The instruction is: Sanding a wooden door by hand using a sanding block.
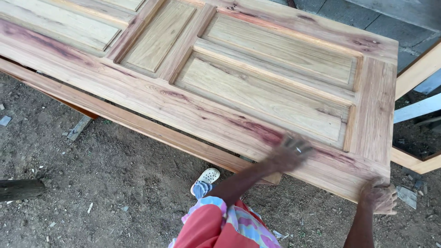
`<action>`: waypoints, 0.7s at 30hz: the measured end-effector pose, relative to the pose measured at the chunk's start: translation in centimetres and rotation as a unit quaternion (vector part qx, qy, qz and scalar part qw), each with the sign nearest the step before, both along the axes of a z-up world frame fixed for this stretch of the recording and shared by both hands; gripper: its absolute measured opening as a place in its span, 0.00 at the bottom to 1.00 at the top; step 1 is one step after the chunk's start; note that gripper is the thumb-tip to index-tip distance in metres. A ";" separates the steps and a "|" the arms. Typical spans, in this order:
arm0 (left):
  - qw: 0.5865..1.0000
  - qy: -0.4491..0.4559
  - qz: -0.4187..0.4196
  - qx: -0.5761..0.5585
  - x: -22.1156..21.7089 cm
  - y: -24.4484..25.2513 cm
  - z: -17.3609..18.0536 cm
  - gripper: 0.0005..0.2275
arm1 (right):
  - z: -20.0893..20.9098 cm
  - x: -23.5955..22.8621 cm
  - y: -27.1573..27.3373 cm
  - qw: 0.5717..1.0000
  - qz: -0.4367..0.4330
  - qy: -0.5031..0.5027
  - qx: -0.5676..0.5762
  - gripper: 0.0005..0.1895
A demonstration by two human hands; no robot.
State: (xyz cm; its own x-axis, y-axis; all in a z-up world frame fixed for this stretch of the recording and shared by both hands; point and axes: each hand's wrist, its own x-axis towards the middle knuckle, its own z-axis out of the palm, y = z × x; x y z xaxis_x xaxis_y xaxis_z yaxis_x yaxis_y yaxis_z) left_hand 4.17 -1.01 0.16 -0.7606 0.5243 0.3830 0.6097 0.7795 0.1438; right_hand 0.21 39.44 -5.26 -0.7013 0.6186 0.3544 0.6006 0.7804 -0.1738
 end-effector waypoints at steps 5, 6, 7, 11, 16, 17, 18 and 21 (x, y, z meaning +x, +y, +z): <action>0.984 -0.072 0.163 0.007 -0.8 -17.0 0.6 0.23 | 0.0 0.0 -0.1 1.000 0.003 0.002 0.000 0.32; 0.973 -0.090 0.211 0.019 -0.6 -20.5 0.8 0.22 | -0.4 -0.1 0.2 1.000 -0.001 0.007 0.000 0.32; 0.973 -0.089 0.212 0.020 -0.6 -23.9 -0.7 0.22 | -0.4 -0.1 0.2 1.000 -0.001 0.008 0.001 0.32; 0.910 -0.156 0.384 0.013 0.9 -35.3 -1.7 0.26 | 0.4 0.3 -0.8 1.000 0.010 0.017 0.015 0.32; 0.822 -0.207 0.526 0.065 0.4 -36.4 -1.0 0.27 | 1.0 0.4 -1.5 0.999 0.015 0.041 0.005 0.31; 0.814 -0.222 0.535 0.046 0.0 -35.0 -0.8 0.28 | 0.4 0.3 -0.9 0.999 0.014 0.037 0.008 0.31; 0.805 -0.237 0.544 0.028 -0.5 -33.7 -0.6 0.28 | -0.1 0.2 -0.3 0.999 0.013 0.033 0.011 0.32; 0.835 -0.285 0.470 -0.039 -1.3 -25.9 3.2 0.32 | 1.4 0.7 -2.1 1.000 0.003 0.014 -0.010 0.32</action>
State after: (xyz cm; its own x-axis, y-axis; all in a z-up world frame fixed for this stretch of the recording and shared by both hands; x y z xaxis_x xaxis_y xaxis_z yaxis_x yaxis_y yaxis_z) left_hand 2.91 -26.87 3.35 -0.8972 -0.3992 -0.1888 -0.4255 0.8958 0.1281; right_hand 0.93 37.29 -3.83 -0.6950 0.6217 0.3612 0.5912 0.7800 -0.2052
